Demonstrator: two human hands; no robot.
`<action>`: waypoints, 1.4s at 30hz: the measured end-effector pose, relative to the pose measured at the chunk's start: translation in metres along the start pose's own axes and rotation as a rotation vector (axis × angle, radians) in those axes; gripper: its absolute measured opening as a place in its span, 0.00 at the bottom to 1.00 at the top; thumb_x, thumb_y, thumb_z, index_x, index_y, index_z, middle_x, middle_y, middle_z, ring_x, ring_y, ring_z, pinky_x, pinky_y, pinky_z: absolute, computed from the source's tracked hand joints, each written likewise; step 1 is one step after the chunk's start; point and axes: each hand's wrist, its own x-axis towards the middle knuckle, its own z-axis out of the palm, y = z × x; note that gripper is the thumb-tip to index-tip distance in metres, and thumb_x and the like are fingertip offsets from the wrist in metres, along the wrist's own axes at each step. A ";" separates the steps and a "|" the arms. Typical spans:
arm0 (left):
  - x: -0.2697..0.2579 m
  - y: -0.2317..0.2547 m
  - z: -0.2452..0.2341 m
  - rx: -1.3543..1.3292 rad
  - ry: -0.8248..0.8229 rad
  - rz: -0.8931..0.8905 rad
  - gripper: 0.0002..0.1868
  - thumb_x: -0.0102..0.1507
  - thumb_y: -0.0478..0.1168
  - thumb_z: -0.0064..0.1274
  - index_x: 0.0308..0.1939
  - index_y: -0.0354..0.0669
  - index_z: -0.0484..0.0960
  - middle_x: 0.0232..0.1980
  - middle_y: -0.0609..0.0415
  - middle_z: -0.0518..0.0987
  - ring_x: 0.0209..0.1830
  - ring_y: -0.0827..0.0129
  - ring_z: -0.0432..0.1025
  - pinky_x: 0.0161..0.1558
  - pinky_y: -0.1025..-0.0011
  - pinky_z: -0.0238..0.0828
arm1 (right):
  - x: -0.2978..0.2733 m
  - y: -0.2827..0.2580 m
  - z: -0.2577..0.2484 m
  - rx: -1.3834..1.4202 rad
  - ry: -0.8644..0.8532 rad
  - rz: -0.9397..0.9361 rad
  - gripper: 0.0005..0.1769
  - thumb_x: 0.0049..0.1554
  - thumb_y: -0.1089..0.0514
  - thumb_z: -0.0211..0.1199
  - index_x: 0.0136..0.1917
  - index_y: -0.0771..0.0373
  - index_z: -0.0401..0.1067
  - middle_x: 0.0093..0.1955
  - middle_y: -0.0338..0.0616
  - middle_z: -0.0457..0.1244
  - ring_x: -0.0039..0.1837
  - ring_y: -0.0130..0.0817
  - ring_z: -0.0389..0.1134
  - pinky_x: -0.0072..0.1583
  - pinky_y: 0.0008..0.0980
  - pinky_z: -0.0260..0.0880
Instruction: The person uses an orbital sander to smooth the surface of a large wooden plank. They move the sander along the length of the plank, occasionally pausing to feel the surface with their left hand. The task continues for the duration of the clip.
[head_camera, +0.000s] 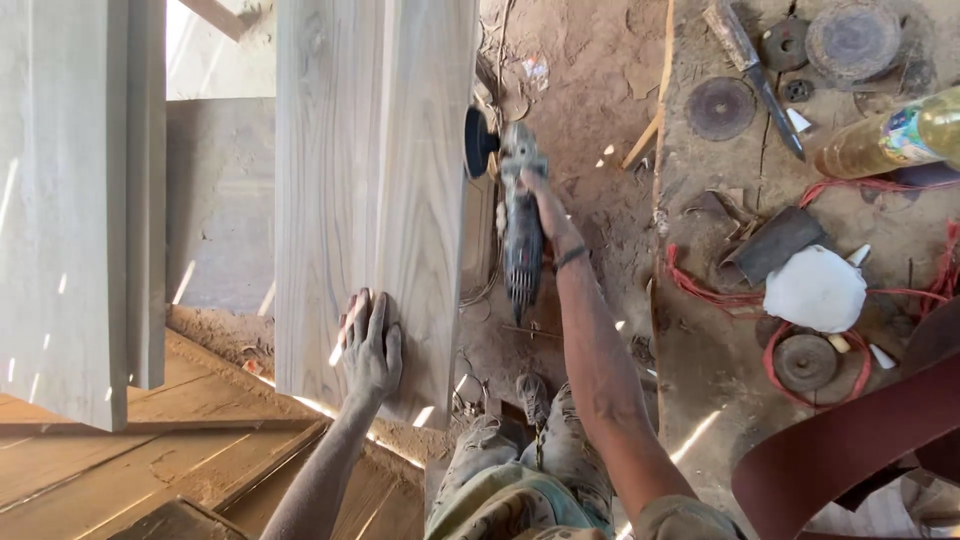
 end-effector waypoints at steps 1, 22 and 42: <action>0.003 -0.002 0.001 -0.007 0.006 0.010 0.31 0.68 0.50 0.44 0.75 0.47 0.68 0.78 0.44 0.62 0.79 0.51 0.56 0.77 0.55 0.45 | -0.019 0.008 0.006 0.000 0.006 -0.012 0.37 0.45 0.24 0.73 0.52 0.54 0.76 0.40 0.43 0.69 0.42 0.32 0.72 0.44 0.36 0.76; -0.002 -0.009 0.016 -0.015 0.045 0.058 0.30 0.71 0.50 0.42 0.77 0.47 0.65 0.80 0.45 0.57 0.81 0.53 0.50 0.76 0.54 0.42 | -0.287 0.244 -0.008 0.186 -0.124 0.250 0.25 0.59 0.33 0.67 0.47 0.57 0.73 0.30 0.52 0.66 0.31 0.44 0.69 0.42 0.50 0.76; -0.002 -0.005 0.004 -0.066 0.015 0.037 0.30 0.71 0.48 0.43 0.77 0.45 0.65 0.80 0.43 0.57 0.81 0.52 0.50 0.77 0.54 0.40 | -0.160 0.117 0.000 0.219 -0.263 0.055 0.28 0.51 0.31 0.70 0.37 0.59 0.75 0.27 0.50 0.67 0.30 0.40 0.71 0.33 0.40 0.72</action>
